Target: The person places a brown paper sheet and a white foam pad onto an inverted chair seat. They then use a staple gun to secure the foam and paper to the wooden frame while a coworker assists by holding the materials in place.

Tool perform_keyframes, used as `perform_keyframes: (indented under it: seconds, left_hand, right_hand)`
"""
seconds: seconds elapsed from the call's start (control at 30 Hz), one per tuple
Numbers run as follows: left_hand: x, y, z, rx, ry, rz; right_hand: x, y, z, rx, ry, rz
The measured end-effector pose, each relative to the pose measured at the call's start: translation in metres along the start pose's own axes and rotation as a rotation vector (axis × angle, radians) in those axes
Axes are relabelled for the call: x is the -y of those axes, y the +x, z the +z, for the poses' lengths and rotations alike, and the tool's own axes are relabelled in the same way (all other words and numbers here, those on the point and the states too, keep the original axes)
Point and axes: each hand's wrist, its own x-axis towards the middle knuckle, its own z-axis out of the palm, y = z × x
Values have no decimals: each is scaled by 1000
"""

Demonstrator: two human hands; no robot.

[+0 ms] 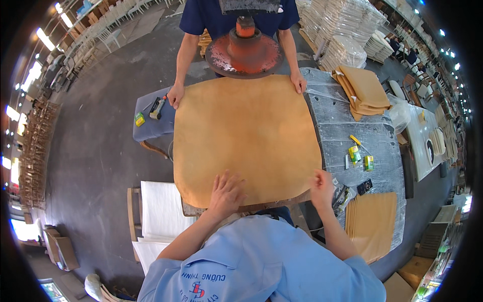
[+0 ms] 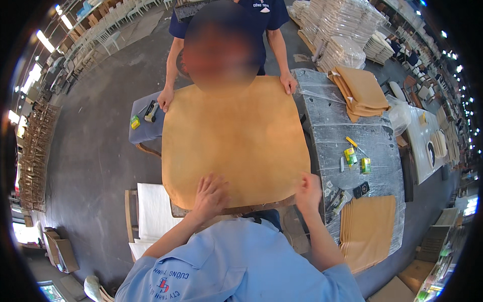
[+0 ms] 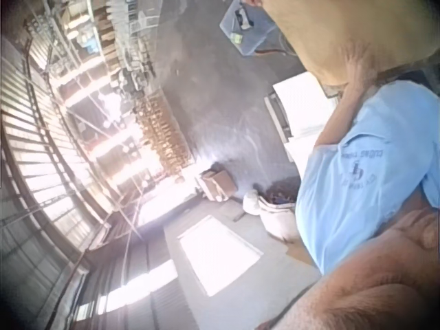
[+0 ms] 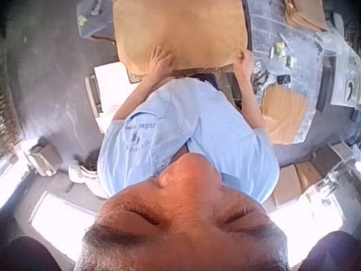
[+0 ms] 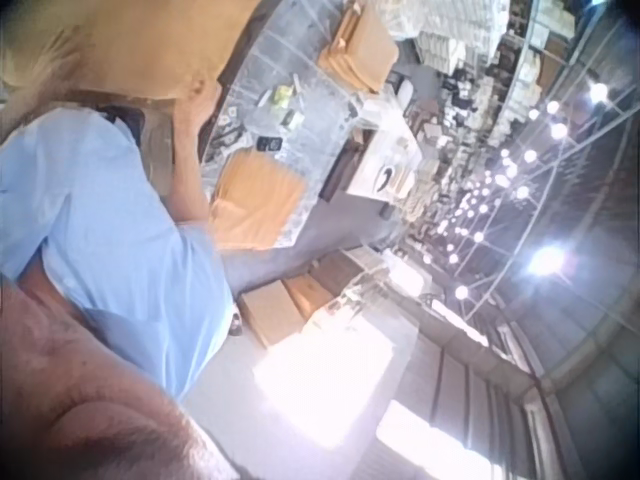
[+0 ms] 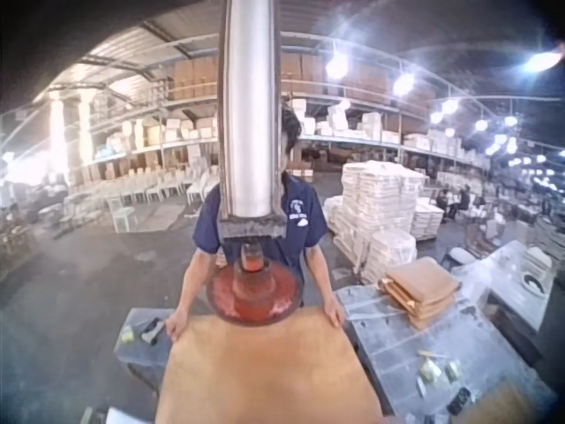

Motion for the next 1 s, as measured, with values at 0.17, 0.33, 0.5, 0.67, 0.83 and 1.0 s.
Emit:
perform_keyframes:
  seconds: [0.17,0.33,0.5,0.67,0.83,1.0]
  left_hand:
    - [-6,8,25,77,98,87]
    - [0,2,34,45,139,125]
    - [0,0,34,16,126,147]
    - [-3,2,30,16,92,153]
    - [-7,3,30,40,108,116]
    - [-6,3,34,35,128,109]
  right_hand:
    - [47,2,32,377,-148,-338]
    - [52,7,36,457,-183,-429]
    - [51,7,35,482,-167,-461]
    - [53,8,33,531,-191,-476]
    - [44,14,32,505,-176,-577]
    - [38,18,33,545,-143,-572]
